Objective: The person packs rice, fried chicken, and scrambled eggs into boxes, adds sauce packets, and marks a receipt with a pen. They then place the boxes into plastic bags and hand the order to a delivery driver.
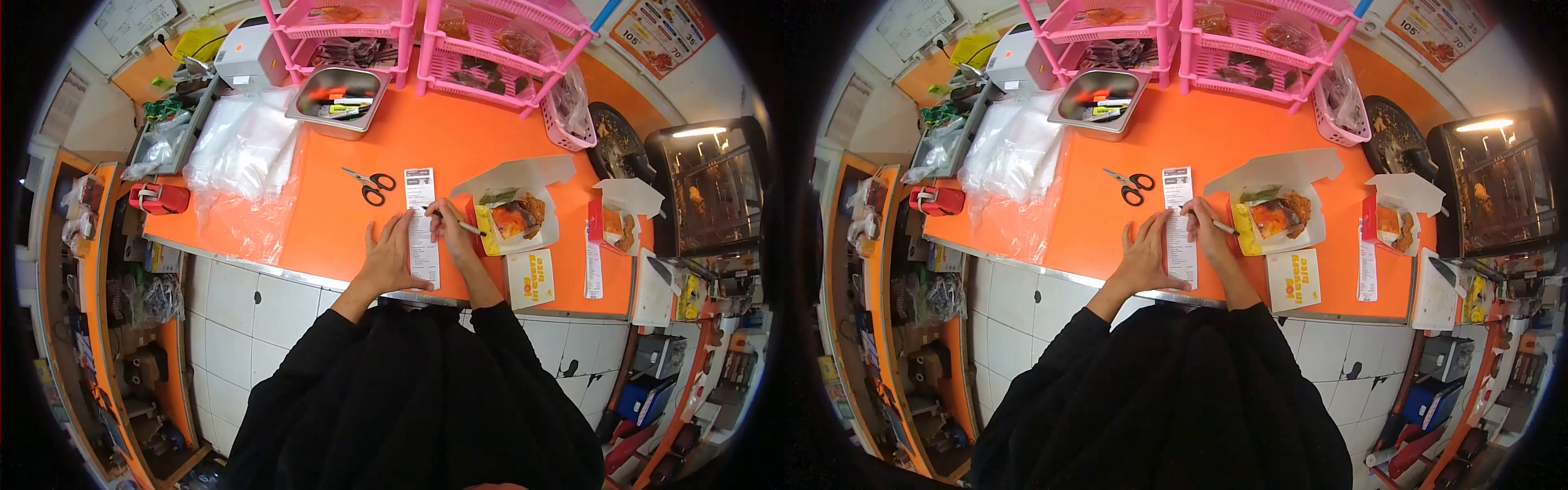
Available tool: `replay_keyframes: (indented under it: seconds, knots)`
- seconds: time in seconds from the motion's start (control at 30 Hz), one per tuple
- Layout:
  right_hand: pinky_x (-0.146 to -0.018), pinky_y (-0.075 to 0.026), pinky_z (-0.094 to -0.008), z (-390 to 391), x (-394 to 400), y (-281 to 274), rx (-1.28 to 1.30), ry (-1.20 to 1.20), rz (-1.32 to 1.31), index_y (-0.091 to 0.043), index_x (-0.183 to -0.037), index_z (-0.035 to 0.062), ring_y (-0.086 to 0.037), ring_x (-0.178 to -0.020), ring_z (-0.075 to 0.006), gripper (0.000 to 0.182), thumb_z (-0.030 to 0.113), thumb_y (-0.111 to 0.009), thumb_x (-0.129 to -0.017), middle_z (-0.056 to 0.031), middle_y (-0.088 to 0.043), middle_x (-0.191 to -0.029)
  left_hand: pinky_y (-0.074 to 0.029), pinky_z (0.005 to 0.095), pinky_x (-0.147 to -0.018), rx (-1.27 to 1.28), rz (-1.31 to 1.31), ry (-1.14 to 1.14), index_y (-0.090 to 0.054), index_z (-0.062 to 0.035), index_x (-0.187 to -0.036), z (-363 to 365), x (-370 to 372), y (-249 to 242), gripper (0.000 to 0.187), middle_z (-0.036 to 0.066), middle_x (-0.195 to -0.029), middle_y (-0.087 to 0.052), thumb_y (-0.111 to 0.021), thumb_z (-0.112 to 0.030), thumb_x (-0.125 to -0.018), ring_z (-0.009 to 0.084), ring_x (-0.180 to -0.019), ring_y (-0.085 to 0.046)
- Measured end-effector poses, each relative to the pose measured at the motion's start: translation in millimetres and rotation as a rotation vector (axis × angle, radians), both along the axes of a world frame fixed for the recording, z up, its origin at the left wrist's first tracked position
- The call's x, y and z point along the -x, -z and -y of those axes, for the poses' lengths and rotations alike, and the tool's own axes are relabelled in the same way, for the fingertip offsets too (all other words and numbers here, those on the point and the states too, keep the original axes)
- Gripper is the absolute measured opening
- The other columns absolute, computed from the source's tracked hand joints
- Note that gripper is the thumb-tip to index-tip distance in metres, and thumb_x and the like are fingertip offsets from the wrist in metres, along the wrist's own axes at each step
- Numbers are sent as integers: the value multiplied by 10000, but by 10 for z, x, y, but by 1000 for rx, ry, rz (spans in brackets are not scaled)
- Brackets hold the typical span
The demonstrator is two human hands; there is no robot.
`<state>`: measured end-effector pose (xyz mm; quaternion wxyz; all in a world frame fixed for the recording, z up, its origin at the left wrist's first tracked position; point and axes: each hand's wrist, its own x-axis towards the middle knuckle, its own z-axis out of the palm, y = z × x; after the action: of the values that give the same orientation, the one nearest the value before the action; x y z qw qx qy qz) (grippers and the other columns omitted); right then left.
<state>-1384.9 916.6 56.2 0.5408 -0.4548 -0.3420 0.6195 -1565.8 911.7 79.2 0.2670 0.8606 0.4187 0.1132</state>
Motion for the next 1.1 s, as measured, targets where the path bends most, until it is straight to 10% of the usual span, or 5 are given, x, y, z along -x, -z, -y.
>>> replay_keyframes:
  seconds: [0.13,1.1]
  knots:
    - [-422,-298,-233,-135,109,277,-208,187,319,-491,-785,66,-394,-460,-59,240,248,-503,-941,9,-446,-539,-60,590,-1057,20,24,-44,-106,-14,-1419,6,-2,-19,1396,148,-1439,-261,-838,-565,-364,252,-1360,-220]
    - [-465,-382,-272,10,155,217,-225,234,685,-459,-729,35,-486,-495,-83,287,225,-512,-937,-37,-519,-560,-49,601,-1052,21,-19,-24,-70,5,-1419,-6,-16,-19,1422,179,-1440,-253,-829,-592,-375,275,-1366,-206]
